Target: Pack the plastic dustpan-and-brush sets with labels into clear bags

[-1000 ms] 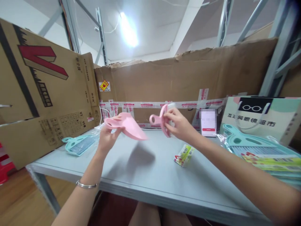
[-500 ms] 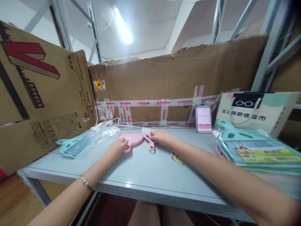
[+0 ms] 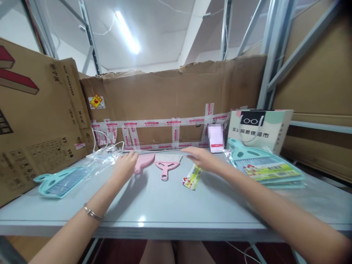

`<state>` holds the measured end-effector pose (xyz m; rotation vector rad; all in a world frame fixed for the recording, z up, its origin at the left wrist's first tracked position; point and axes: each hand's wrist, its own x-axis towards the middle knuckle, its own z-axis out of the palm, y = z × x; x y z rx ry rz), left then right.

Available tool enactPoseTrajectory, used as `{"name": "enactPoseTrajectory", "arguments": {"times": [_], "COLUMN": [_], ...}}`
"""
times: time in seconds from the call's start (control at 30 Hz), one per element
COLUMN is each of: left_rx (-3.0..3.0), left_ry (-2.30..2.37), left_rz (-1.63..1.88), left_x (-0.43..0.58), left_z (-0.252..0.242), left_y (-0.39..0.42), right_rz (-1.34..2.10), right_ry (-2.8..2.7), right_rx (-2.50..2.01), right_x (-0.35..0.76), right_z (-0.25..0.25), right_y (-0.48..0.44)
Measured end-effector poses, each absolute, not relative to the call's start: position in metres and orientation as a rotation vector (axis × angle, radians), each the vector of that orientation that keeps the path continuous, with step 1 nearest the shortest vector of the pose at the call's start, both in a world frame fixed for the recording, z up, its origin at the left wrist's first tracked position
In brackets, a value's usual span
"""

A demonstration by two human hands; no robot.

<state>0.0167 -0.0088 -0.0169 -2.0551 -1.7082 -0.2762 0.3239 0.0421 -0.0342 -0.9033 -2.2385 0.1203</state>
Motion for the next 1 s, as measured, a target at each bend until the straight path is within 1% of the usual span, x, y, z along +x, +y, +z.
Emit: {"name": "enactPoseTrajectory", "arguments": {"times": [0.1, 0.17, 0.2, 0.27, 0.33, 0.4, 0.5, 0.63, 0.73, 0.77, 0.87, 0.93, 1.0], "left_rx": [-2.314, -2.590, -2.722, -2.904, -3.053, -3.068, -2.957, -2.816, -2.740, -2.703, -2.554, -2.381, -2.190], "left_ry": [-1.617, -1.547, -1.509, -1.525, -1.665, -1.858, -1.933, -1.852, -1.782, -1.765, -1.725, -1.701, -1.673], "left_rz": [-0.617, -0.875, -0.973, -1.038, -1.090, -1.225, -1.389, -1.594, -1.714, -1.760, -1.922, -2.130, -2.338], "left_x": [0.067, 0.118, 0.146, 0.204, 0.257, 0.298, 0.333, 0.329, 0.298, 0.285, 0.242, 0.217, 0.198], "left_z": [-0.010, -0.011, -0.012, -0.017, -0.023, -0.031, -0.040, -0.039, -0.029, -0.025, -0.017, -0.016, -0.017], "left_y": [-0.017, -0.012, -0.007, 0.010, 0.031, 0.049, 0.066, 0.074, 0.080, 0.081, 0.084, 0.083, 0.082], "right_rz": [0.095, 0.109, 0.117, 0.162, 0.243, 0.310, 0.340, 0.250, 0.119, 0.124, 0.350, 0.522, 0.601], "right_ry": [-1.816, -1.476, -1.371, -1.206, -1.112, -1.034, -1.014, -1.060, -1.040, -1.048, -1.145, -1.209, -1.283], "right_rx": [-1.261, -1.530, -1.580, -1.613, -1.564, -1.483, -1.394, -1.330, -1.273, -1.255, -1.246, -1.293, -1.318], "right_x": [0.407, 0.456, 0.475, 0.499, 0.507, 0.504, 0.496, 0.488, 0.473, 0.464, 0.429, 0.404, 0.382], "right_z": [-0.025, -0.027, -0.031, -0.042, -0.055, -0.067, -0.076, -0.072, -0.060, -0.056, -0.049, -0.050, -0.055], "right_y": [0.017, 0.000, -0.009, -0.024, -0.034, -0.040, -0.042, -0.039, -0.036, -0.035, -0.025, -0.014, 0.001]}}
